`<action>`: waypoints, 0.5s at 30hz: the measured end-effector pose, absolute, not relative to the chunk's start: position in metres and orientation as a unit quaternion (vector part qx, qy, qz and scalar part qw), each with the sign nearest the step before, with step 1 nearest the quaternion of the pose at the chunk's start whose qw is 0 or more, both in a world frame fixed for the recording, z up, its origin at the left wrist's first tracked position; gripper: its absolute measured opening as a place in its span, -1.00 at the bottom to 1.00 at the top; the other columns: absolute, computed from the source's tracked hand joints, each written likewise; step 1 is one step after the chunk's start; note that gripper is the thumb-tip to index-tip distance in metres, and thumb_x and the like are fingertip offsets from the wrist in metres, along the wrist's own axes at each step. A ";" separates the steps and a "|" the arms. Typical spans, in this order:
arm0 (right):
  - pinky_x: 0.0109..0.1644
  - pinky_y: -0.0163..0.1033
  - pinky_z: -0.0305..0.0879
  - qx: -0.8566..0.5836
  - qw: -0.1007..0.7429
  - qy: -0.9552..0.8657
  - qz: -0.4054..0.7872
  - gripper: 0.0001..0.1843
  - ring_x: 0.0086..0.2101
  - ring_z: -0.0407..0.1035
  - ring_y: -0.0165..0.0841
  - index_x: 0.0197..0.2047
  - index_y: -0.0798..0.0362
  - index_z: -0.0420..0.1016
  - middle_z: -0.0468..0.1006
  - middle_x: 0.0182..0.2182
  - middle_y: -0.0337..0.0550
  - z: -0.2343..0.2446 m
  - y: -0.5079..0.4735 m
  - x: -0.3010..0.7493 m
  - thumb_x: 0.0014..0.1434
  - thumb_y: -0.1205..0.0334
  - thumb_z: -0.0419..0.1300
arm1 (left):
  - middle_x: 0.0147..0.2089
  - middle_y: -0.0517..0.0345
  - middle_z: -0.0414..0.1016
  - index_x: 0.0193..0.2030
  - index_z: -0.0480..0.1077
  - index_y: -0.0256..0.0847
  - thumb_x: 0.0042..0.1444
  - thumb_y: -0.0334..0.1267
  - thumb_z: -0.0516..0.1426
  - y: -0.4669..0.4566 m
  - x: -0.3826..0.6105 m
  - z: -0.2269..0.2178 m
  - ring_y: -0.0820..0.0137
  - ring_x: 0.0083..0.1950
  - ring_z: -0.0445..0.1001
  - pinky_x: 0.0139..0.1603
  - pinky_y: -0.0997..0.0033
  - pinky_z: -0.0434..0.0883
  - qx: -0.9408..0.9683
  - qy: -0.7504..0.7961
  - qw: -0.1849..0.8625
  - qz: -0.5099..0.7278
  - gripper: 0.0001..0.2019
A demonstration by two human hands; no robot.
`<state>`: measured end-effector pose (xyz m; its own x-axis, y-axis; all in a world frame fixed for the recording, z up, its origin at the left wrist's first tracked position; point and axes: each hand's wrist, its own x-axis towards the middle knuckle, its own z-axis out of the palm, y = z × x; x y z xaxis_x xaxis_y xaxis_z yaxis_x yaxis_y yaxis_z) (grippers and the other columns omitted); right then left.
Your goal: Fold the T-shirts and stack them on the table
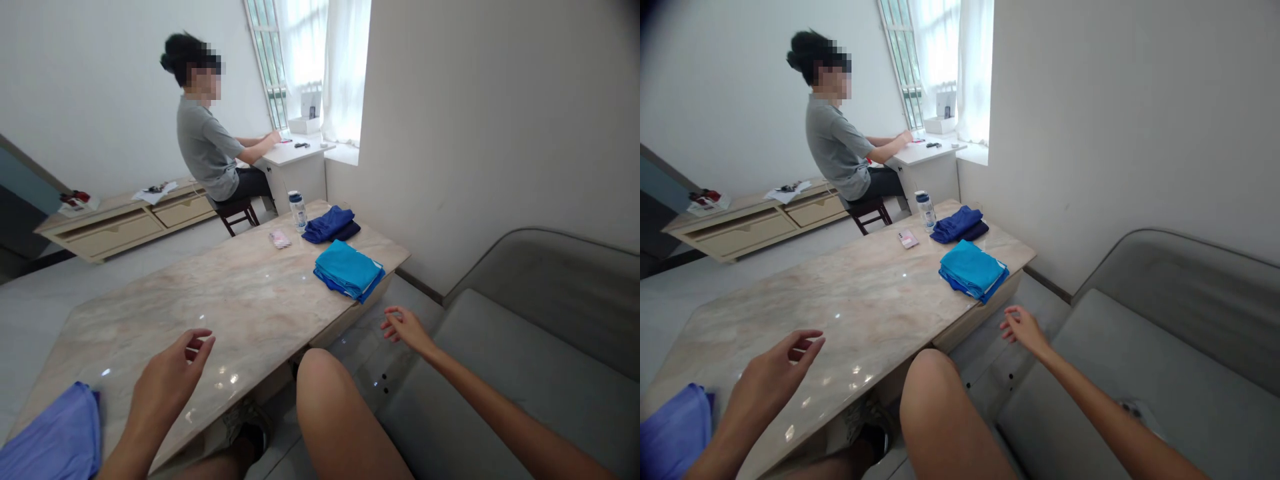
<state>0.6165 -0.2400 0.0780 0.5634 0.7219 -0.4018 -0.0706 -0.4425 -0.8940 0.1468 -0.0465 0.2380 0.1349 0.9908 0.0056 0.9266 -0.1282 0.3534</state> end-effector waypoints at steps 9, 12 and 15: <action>0.50 0.18 0.30 -0.672 0.492 -0.437 0.340 -0.25 0.31 0.49 -0.01 0.35 0.00 0.54 0.62 0.29 0.14 0.124 -0.305 0.440 0.49 -0.36 -0.06 | -0.02 -0.03 0.75 -0.02 0.64 -0.12 0.49 -0.19 0.07 -0.191 0.125 0.234 0.13 0.06 0.68 0.05 0.25 0.49 0.672 0.719 0.042 0.169 -0.72; 0.58 0.20 0.19 -0.669 0.485 -0.493 0.274 -0.24 0.42 0.35 0.02 0.47 0.03 0.44 0.48 0.43 0.10 0.129 -0.318 0.411 0.50 -0.31 -0.05 | 0.12 -0.10 0.71 0.06 0.64 -0.17 0.49 -0.22 0.03 -0.235 0.108 0.213 0.11 0.20 0.63 0.29 0.11 0.50 0.660 0.716 0.037 0.226 -0.67; 0.56 0.28 0.21 -0.667 0.454 -0.556 0.199 -0.13 0.45 0.28 0.12 0.60 0.07 0.24 0.36 0.50 0.17 0.117 -0.329 0.393 0.47 -0.33 0.01 | 0.43 -0.13 0.54 0.35 0.54 -0.20 0.52 -0.19 -0.03 -0.276 0.100 0.186 0.09 0.47 0.46 0.53 -0.02 0.38 0.652 0.696 0.032 0.300 -0.55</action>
